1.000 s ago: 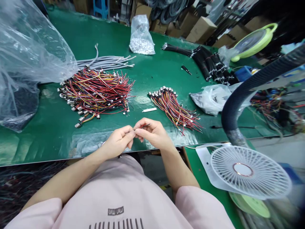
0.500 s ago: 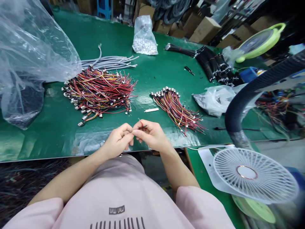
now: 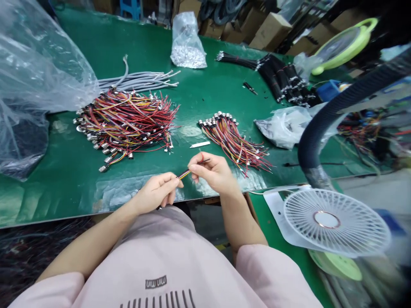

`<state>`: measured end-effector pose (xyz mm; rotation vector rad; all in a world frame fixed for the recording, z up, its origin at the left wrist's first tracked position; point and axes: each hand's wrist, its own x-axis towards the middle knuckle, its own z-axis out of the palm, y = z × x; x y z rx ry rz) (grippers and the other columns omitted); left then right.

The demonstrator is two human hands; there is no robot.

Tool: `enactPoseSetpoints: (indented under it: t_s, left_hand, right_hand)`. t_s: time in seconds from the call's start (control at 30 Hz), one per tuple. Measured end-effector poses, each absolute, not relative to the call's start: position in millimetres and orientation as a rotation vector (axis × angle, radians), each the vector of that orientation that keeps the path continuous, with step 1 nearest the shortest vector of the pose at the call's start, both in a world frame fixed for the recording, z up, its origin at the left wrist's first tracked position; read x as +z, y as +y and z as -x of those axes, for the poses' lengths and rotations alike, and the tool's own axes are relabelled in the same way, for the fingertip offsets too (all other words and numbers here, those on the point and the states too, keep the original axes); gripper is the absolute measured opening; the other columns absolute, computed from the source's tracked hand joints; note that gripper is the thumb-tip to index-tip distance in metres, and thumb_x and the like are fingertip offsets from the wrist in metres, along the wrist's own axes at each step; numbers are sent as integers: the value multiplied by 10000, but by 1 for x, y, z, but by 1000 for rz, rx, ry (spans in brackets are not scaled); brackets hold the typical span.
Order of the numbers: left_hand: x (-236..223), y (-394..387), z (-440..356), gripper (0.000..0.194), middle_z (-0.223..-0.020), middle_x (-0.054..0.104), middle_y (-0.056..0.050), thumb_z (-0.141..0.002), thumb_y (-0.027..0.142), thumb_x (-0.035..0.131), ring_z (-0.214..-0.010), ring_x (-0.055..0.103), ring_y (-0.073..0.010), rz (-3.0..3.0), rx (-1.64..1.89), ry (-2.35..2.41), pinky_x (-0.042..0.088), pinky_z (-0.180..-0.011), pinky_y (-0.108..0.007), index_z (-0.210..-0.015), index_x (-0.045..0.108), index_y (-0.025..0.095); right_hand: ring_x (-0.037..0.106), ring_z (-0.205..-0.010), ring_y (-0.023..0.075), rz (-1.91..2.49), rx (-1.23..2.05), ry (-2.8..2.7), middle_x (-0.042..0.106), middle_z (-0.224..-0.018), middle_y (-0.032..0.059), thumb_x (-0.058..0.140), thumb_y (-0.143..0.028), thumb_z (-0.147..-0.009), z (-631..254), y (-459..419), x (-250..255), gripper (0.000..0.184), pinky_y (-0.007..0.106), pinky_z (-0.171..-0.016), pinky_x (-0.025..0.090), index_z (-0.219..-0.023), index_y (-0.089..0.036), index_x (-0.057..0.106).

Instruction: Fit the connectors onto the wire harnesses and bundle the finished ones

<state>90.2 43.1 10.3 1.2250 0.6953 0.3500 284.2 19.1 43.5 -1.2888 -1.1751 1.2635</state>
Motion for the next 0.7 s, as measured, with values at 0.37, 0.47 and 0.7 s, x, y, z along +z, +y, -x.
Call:
enactPoseSetpoints:
  t_s: [0.37, 0.47, 0.7]
  left_hand:
    - [8, 39, -80, 439, -505, 526, 7, -907, 554, 472, -484, 446, -119, -1399, 254, 717, 388, -490, -211, -710, 599, 183]
    - [0, 42, -68, 484, -608, 594, -43, -896, 566, 474, -610, 544, -173, -1505, 155, 603, 461, -611, -256, -637, 629, 188]
    - [2, 39, -52, 364, -619, 611, -50, -869, 503, 558, -646, 554, -221, -1364, 40, 661, 485, -653, -319, -683, 672, 212]
  right_hand:
    - [557, -517, 46, 1046, 1384, -1145, 570, -619, -56, 749, -518, -717, -287, 11, 49, 418, 139, -461, 505, -834, -149, 591]
    - [548, -489, 46, 1049, 1269, -1096, 555, -600, -60, 750, -528, -713, -300, 6, 61, 424, 138, -430, 491, -813, -150, 587]
    - [545, -487, 41, 1050, 1042, -1075, 542, -634, -57, 739, -575, -700, -325, -3, 74, 467, 146, -424, 487, -799, -149, 575]
